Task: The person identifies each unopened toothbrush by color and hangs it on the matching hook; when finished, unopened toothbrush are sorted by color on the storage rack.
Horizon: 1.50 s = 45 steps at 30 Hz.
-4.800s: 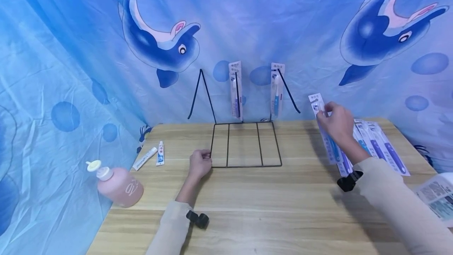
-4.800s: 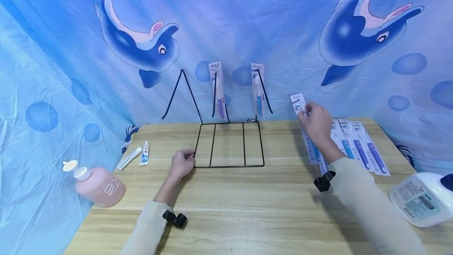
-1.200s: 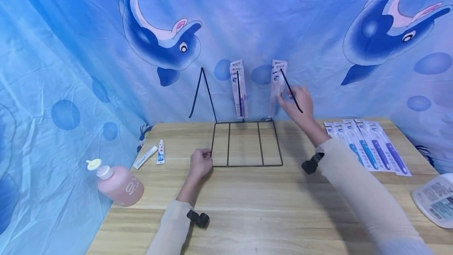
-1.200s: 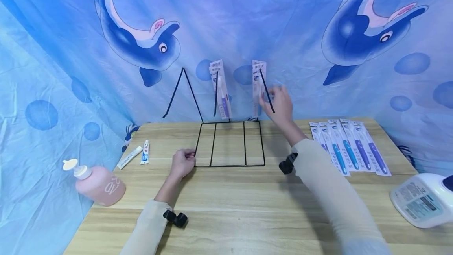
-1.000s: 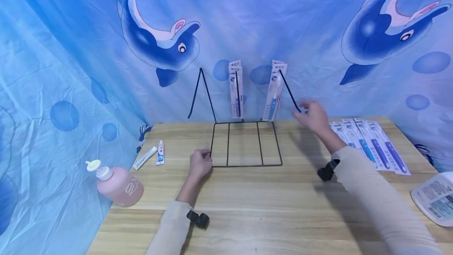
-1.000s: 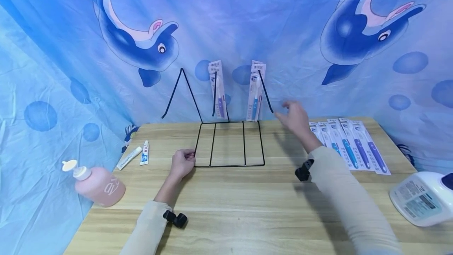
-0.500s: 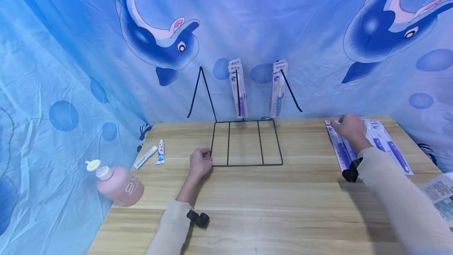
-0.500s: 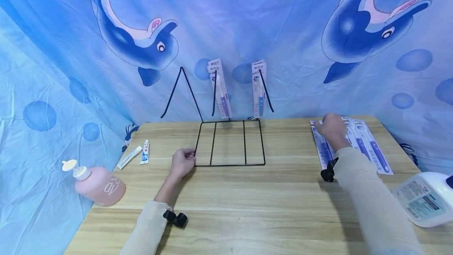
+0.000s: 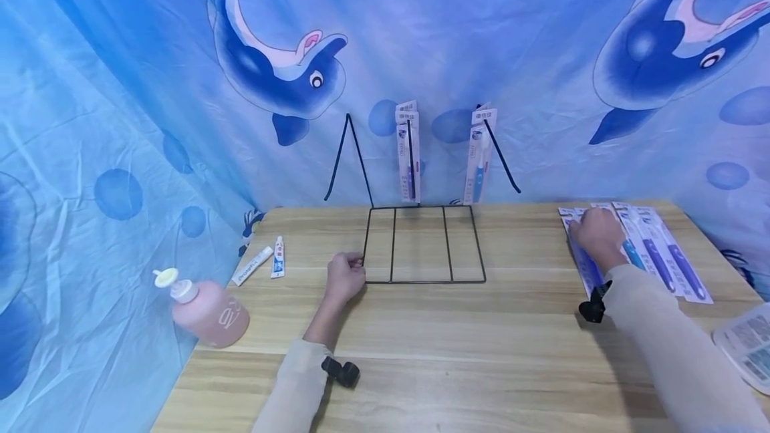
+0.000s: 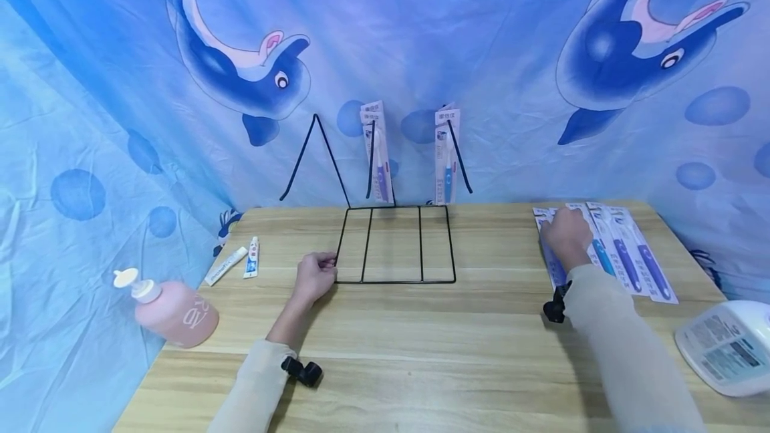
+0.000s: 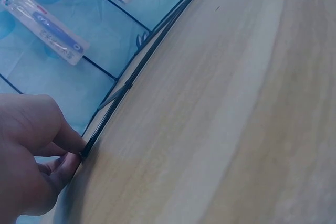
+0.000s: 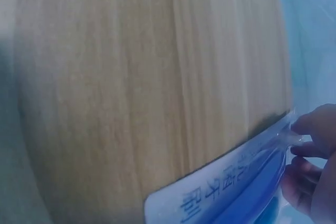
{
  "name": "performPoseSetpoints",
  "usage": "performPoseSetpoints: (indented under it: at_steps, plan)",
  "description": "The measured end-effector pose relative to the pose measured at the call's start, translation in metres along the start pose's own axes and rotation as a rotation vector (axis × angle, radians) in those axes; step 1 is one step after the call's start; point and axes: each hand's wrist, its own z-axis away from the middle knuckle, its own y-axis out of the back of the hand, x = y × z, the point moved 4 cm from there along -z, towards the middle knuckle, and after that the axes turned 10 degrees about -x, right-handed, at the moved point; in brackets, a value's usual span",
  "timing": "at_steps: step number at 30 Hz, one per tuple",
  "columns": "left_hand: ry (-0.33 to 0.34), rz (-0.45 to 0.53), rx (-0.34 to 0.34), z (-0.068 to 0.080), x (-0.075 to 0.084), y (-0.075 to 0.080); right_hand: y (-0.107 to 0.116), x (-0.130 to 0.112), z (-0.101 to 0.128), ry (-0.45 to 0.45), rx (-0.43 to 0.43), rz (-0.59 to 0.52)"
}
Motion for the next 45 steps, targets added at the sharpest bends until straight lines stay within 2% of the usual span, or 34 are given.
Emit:
performPoseSetpoints:
  at_steps: [5, 11, 17, 20, 25, 36, 45]
  plan:
    - [0.001, -0.002, -0.003, -0.001, 0.000, -0.002, 0.005, 0.000, 0.005, -0.002, 0.036, -0.013]
    - [0.013, 0.008, -0.014, 0.002, 0.001, -0.001, 0.018, -0.011, 0.014, 0.019, 0.092, -0.047]
    - [-0.003, 0.007, -0.006, 0.004, 0.003, 0.000, 0.026, -0.023, 0.022, 0.057, 0.133, -0.066]
    - [-0.014, 0.004, -0.005, 0.004, 0.003, -0.001, 0.030, -0.029, 0.027, 0.074, 0.143, -0.082]
    - [0.004, 0.023, -0.015, 0.003, 0.002, -0.002, 0.044, -0.039, 0.036, 0.093, 0.134, -0.131]
    - [0.010, 0.029, -0.024, 0.003, -0.002, -0.001, 0.093, -0.085, 0.079, 0.292, 0.350, -0.161]
    - [0.010, 0.011, -0.017, 0.005, 0.002, 0.000, 0.134, -0.135, 0.135, 0.445, 0.500, -0.223]
